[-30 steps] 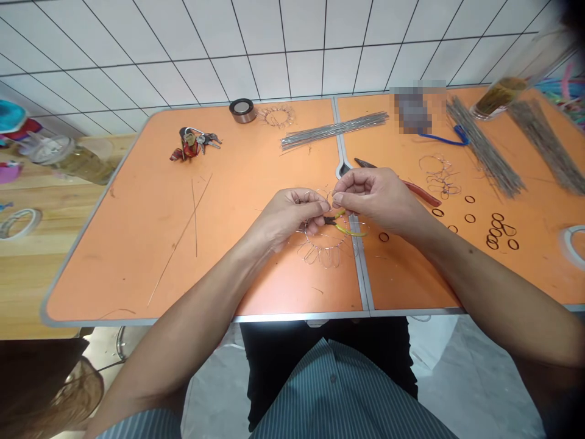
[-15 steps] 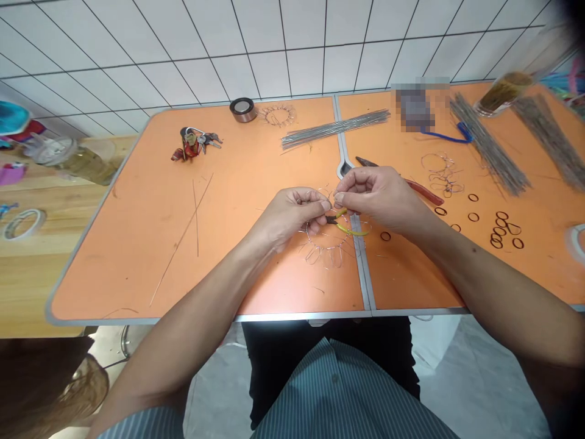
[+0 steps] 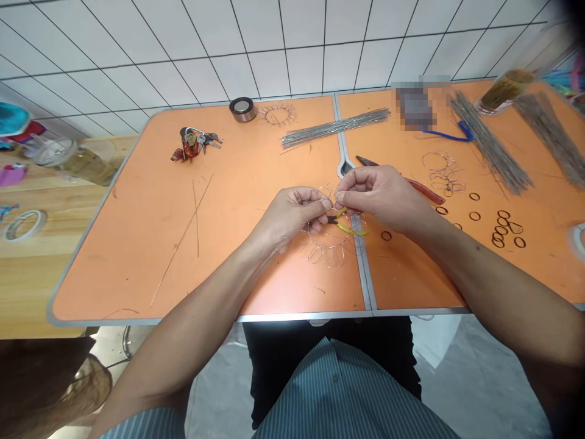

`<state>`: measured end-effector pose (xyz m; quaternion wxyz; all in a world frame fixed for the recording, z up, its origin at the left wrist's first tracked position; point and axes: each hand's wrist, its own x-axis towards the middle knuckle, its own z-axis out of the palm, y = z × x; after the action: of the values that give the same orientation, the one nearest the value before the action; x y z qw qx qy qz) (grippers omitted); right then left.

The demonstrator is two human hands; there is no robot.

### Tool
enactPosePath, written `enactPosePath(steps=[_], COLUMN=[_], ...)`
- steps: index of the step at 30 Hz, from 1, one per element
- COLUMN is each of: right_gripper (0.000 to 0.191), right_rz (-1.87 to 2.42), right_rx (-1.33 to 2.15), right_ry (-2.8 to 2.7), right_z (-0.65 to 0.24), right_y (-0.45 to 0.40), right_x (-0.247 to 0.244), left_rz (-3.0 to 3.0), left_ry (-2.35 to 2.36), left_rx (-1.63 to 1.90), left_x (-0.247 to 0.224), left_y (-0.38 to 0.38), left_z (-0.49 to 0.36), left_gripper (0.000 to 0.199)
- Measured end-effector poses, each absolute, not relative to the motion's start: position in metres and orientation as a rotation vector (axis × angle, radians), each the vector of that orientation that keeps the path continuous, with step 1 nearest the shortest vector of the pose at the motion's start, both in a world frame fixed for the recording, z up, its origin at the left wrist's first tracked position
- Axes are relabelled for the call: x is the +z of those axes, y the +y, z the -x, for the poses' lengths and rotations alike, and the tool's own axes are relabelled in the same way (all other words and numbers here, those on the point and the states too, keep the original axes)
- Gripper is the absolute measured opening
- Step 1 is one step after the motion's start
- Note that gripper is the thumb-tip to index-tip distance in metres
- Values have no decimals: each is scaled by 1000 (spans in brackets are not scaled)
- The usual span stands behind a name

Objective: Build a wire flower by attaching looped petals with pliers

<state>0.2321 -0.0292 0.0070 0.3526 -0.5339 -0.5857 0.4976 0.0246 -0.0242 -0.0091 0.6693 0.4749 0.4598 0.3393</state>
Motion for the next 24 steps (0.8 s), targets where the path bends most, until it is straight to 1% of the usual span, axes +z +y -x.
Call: enactPosePath(steps=[13, 24], right_gripper=[9, 10], right_rz=[1430, 1402], right_rx=[1177, 1184], right_ry=[-1555, -1561], right_z=[-229, -227], right_y=[-33, -33], right_x=[12, 11], left_rz=[-1156, -1150], left_ry=[1018, 914], left_rx=[752, 833], left_x=[-11, -9], left_y=[-25, -27], left_z=[-22, -21], left_gripper=[13, 22])
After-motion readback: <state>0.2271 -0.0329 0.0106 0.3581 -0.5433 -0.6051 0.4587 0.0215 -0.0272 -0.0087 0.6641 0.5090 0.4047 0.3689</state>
